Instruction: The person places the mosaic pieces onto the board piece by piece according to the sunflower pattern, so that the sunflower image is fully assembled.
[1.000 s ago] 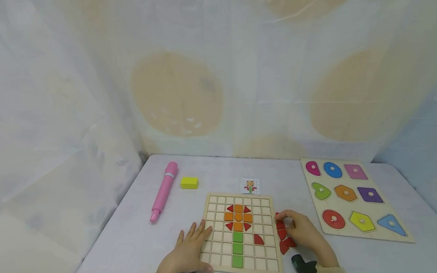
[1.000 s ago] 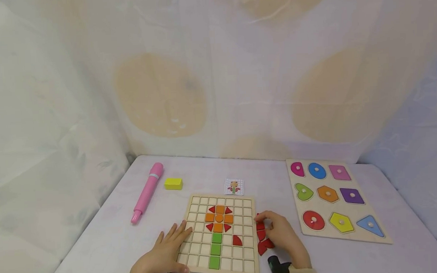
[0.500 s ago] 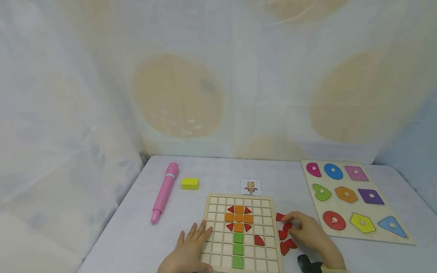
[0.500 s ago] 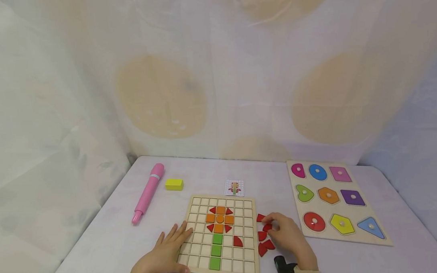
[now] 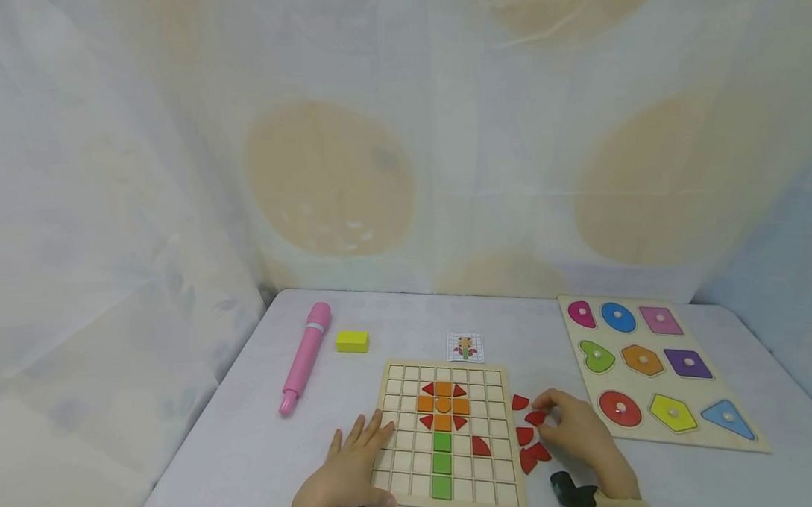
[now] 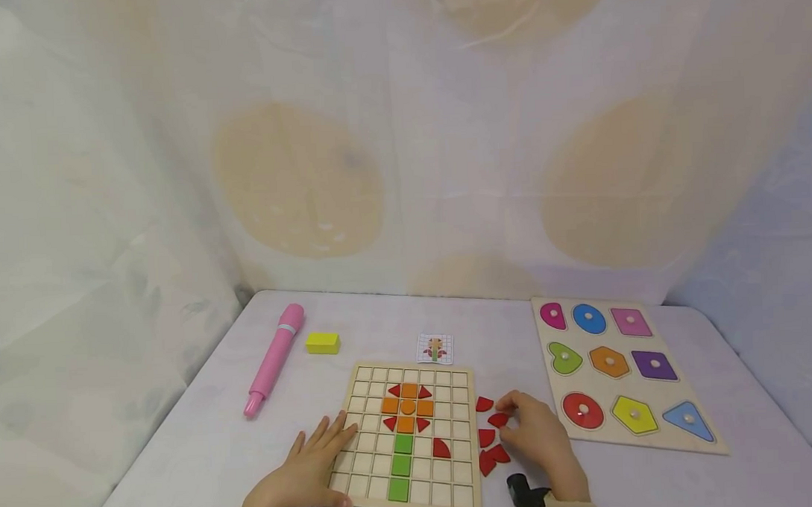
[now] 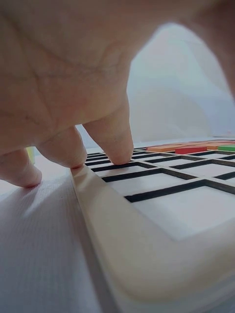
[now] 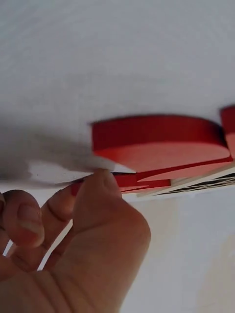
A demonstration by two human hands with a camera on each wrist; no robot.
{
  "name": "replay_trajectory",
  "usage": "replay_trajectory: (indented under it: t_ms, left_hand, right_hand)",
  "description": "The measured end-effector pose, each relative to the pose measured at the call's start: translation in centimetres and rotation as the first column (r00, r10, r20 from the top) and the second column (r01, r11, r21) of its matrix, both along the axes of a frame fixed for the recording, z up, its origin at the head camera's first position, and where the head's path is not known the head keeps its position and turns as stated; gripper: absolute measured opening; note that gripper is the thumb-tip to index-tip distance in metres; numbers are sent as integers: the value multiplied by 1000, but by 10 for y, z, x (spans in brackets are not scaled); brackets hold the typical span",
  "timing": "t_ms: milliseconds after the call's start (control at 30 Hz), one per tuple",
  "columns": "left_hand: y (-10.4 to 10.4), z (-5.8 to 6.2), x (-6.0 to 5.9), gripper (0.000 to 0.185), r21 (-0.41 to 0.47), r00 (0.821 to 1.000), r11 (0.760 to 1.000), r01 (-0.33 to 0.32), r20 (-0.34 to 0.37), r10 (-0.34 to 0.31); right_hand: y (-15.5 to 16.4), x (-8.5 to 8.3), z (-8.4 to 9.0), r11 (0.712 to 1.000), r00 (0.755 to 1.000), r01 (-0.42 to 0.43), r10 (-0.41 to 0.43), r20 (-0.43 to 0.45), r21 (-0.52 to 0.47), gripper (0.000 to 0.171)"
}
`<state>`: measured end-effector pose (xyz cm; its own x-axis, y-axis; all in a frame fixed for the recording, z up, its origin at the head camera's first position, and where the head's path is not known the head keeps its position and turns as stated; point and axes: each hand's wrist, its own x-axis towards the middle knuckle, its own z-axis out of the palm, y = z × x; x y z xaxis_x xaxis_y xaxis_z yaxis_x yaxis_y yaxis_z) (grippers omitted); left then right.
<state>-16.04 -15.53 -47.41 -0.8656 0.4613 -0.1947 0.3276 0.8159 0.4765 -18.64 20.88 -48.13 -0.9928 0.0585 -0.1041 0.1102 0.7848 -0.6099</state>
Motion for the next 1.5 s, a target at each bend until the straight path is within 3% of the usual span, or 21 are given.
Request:
replay_trajectory:
  t_ms: [367, 767, 1067, 1267, 1500]
  left_hand:
    - [1, 1, 0, 108, -7, 1000, 1000, 0, 1, 0]
    - [3, 2, -1, 109, -6, 1000, 1000, 1, 4, -1]
    - [1, 5, 1, 107, 4, 1000, 1000, 8, -5, -8]
    - [1, 6, 2, 108, 10, 1000, 1000, 2, -3, -2]
    - [1, 5, 2, 107, 3, 1000, 1000, 2, -11, -2]
  right_hand:
    - [-4, 1, 11, 997, 999, 33, -32, 10, -68, 30]
    - [-34, 6, 21, 995, 999, -9, 5, -39, -94, 26]
    - [-73, 9, 18, 988, 985, -138, 131, -115, -63, 26]
    - [-89, 12, 18, 970, 960, -241, 233, -154, -36, 25]
    - [-95, 12, 11, 944, 935, -329, 326, -140, -1, 23]
